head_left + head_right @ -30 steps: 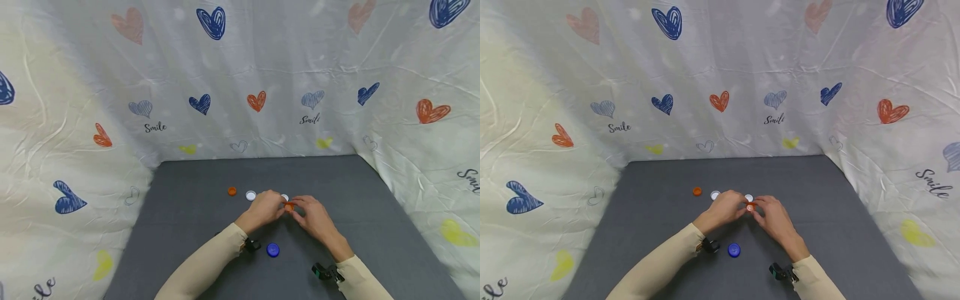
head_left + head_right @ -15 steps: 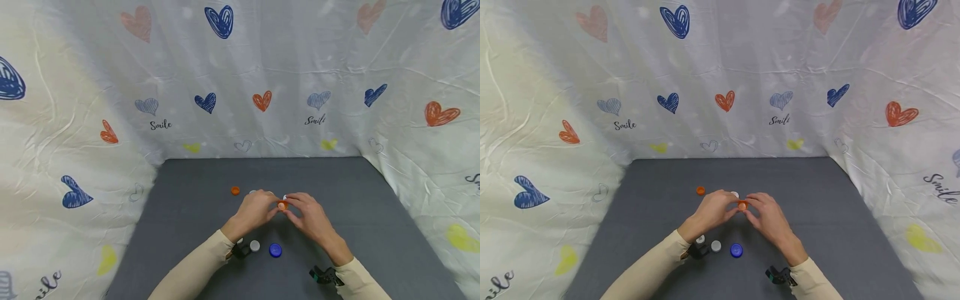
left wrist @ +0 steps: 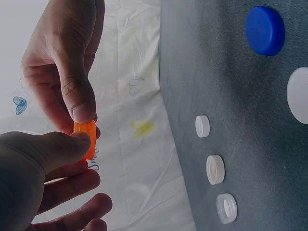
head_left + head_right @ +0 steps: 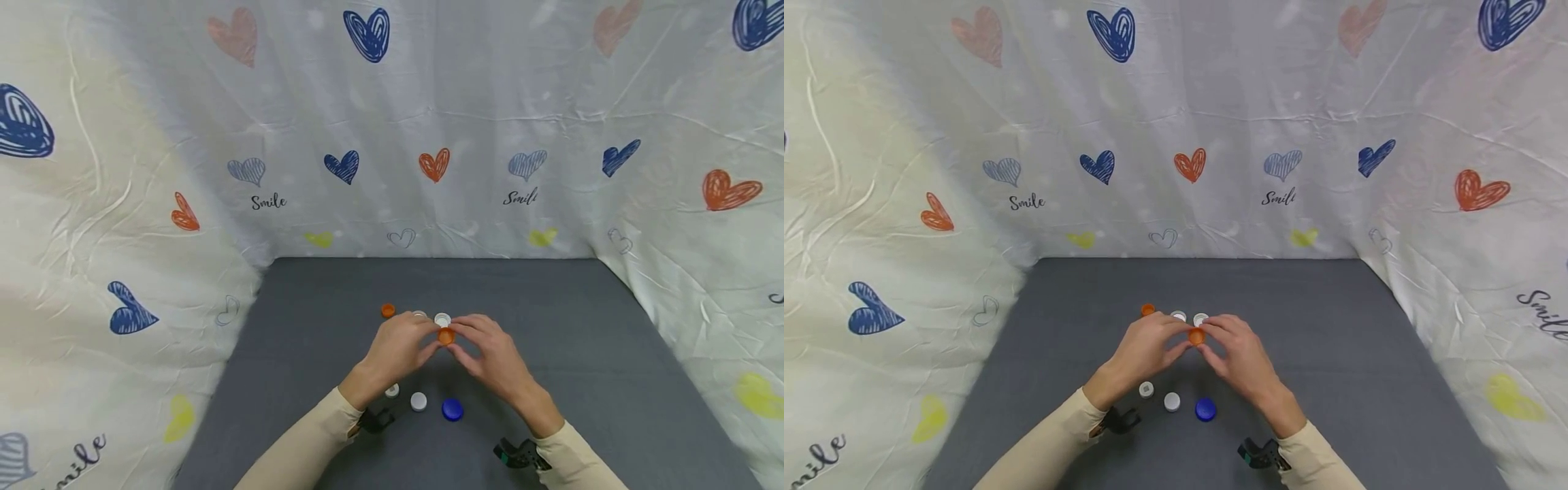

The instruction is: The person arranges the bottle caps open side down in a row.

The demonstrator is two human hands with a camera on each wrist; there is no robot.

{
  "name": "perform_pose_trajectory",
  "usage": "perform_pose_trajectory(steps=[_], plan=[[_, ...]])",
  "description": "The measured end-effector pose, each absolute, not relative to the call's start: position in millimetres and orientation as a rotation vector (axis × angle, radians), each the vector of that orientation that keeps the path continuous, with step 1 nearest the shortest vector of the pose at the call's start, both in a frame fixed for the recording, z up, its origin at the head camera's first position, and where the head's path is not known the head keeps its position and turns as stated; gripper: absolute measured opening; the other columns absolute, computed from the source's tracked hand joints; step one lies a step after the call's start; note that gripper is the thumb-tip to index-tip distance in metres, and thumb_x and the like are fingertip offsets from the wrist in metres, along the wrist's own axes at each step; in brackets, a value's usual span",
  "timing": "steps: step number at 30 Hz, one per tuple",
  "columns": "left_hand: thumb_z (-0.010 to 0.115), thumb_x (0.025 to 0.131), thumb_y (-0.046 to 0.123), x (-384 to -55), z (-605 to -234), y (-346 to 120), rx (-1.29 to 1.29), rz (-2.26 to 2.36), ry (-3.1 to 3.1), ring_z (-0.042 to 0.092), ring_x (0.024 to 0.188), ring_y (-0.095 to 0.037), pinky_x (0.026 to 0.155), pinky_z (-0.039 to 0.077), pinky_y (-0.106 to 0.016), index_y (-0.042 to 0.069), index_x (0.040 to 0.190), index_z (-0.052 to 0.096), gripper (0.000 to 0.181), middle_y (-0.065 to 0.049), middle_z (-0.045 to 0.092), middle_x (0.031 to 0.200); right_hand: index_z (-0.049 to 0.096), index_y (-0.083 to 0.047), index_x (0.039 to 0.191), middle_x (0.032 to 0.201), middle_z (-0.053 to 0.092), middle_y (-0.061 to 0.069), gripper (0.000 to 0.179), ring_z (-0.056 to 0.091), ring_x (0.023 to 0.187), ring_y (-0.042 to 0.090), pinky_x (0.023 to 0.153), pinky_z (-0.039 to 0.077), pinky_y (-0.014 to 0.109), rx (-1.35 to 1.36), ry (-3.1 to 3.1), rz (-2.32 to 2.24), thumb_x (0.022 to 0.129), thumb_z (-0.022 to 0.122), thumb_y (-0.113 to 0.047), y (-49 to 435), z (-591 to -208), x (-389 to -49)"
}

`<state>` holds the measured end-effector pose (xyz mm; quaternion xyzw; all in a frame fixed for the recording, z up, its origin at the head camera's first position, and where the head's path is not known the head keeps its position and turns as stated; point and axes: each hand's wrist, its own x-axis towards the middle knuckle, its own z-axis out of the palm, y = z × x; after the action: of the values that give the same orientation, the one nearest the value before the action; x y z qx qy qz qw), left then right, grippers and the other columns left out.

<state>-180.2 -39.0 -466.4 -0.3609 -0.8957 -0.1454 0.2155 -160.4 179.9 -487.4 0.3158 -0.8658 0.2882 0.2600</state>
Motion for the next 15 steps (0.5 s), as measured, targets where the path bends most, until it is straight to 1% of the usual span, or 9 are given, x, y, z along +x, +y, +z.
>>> perform_pose_trajectory(steps=[4,15], plan=[[0.08,0.086,0.037,-175.2,-467.4,-46.4,-0.993,-0.411,-2.459,0.065,0.081,-0.011,0.07,0.056,-0.027,0.025,0.107,0.077,0.024,0.01,0.075,0.095,0.074,-0.009,0.116,0.118,0.07,0.003,0.039,0.063,0.111,0.022,0.09,0.055,0.043,0.867,-2.345,0.802,0.08,0.085,-0.018,173.7,-487.5,-158.4],[0.082,0.084,0.036,-167.2,-474.2,-60.1,-0.993,-0.427,-2.491,0.067,0.085,-0.01,0.075,0.057,-0.028,0.022,0.108,0.078,0.028,0.008,0.076,0.101,0.074,-0.007,0.115,0.117,0.07,0.004,0.039,0.065,0.109,0.021,0.089,0.056,0.042,0.901,-2.354,0.8,0.079,0.086,-0.018,162.8,-495.2,-154.9]])
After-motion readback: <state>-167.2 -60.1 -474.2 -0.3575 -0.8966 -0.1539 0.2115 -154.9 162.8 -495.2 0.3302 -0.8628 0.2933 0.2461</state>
